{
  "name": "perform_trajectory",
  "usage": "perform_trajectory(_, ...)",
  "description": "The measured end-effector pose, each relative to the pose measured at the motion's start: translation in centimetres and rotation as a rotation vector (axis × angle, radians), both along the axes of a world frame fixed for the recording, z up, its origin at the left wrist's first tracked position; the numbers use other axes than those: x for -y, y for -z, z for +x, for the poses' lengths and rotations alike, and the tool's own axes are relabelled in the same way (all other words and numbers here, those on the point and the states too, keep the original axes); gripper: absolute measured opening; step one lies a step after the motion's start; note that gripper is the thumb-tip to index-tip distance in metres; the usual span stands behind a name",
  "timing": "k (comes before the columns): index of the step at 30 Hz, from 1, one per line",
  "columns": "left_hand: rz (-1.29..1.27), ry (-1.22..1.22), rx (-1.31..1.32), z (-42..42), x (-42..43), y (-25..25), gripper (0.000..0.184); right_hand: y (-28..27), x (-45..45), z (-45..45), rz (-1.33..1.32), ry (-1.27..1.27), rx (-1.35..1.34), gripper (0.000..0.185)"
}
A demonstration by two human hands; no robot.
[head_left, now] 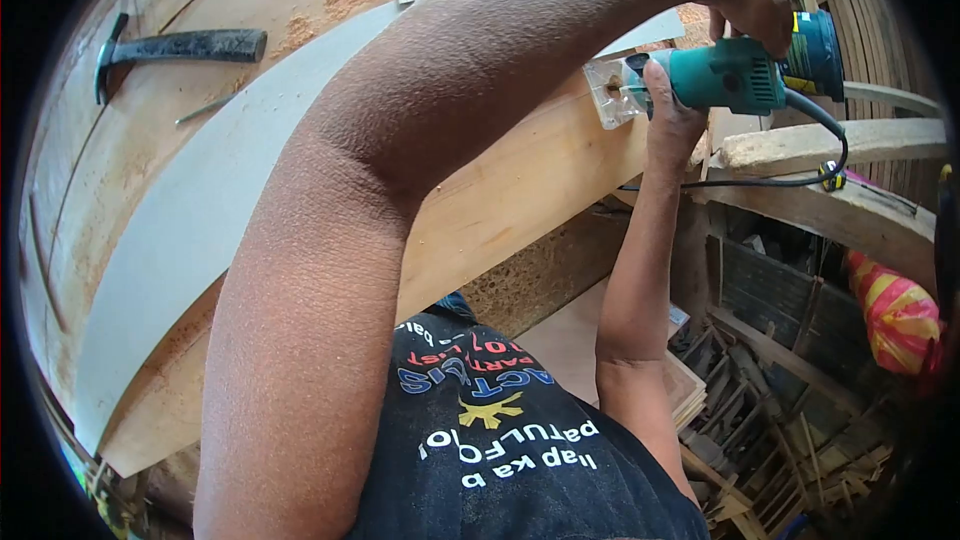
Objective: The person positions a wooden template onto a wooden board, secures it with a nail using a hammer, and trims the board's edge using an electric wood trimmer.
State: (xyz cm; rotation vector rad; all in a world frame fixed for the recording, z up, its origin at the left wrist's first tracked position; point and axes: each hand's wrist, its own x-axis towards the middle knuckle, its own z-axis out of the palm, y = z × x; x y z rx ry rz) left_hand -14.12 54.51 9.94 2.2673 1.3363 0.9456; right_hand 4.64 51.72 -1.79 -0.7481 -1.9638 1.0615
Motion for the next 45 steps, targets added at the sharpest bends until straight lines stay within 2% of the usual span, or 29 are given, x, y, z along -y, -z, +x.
perform_trajectory(2,0.620,0.042,-0.877,-0.4,-4.5,1.1,0.028,0.0,0.3,-0.2,-0.015,-0.012,-0.036,0.043)
perform_trajectory(3,-0.063,-0.001,-0.306,0.0,0.9,-1.3,0.025,0.5,-0.6,0.3,-0.014,-0.015,0.015,0.046)
perform_trajectory(5,-0.108,0.003,-0.026,0.4,2.9,-0.9,0.025,0.8,-0.7,0.2,-0.058,-0.020,-0.027,0.049)
perform_trajectory(11,-0.006,-0.176,0.244,2.9,-0.9,0.8,0.031,1.2,-1.1,0.5,-0.077,0.001,-0.049,0.052)
perform_trajectory(14,0.177,-0.376,0.407,3.0,-1.5,2.4,0.035,0.7,-0.2,0.3,-0.123,0.032,-0.065,0.050)
perform_trajectory(16,0.218,-0.493,0.362,2.1,1.3,5.1,0.037,0.6,0.1,0.2,-0.172,0.029,-0.075,0.048)
perform_trajectory(18,0.043,-0.553,0.141,1.0,8.1,9.1,0.032,0.9,0.2,0.3,-0.178,0.046,-0.082,0.044)
perform_trajectory(20,-0.189,-0.606,0.138,2.7,13.0,12.3,0.050,0.4,0.5,0.0,-0.188,0.063,-0.069,0.042)
perform_trajectory(22,-0.091,-0.781,-0.137,6.4,15.9,15.5,0.063,1.0,-0.3,0.3,-0.137,0.043,-0.068,0.042)
perform_trajectory(24,-0.055,-0.877,-0.197,9.2,16.8,16.9,0.071,1.2,-0.4,0.3,-0.102,0.068,-0.072,0.040)
perform_trajectory(28,-0.085,-0.971,-0.161,11.1,16.7,17.0,0.082,1.0,-0.1,0.3,-0.149,0.069,-0.061,0.038)
perform_trajectory(38,-0.029,-1.038,-0.155,11.5,15.9,18.0,0.074,1.3,-0.2,0.2,-0.111,0.078,-0.110,0.038)
perform_trajectory(45,0.000,-1.097,-0.168,11.8,15.2,18.6,0.078,1.8,-0.6,0.6,-0.100,0.088,-0.088,0.037)
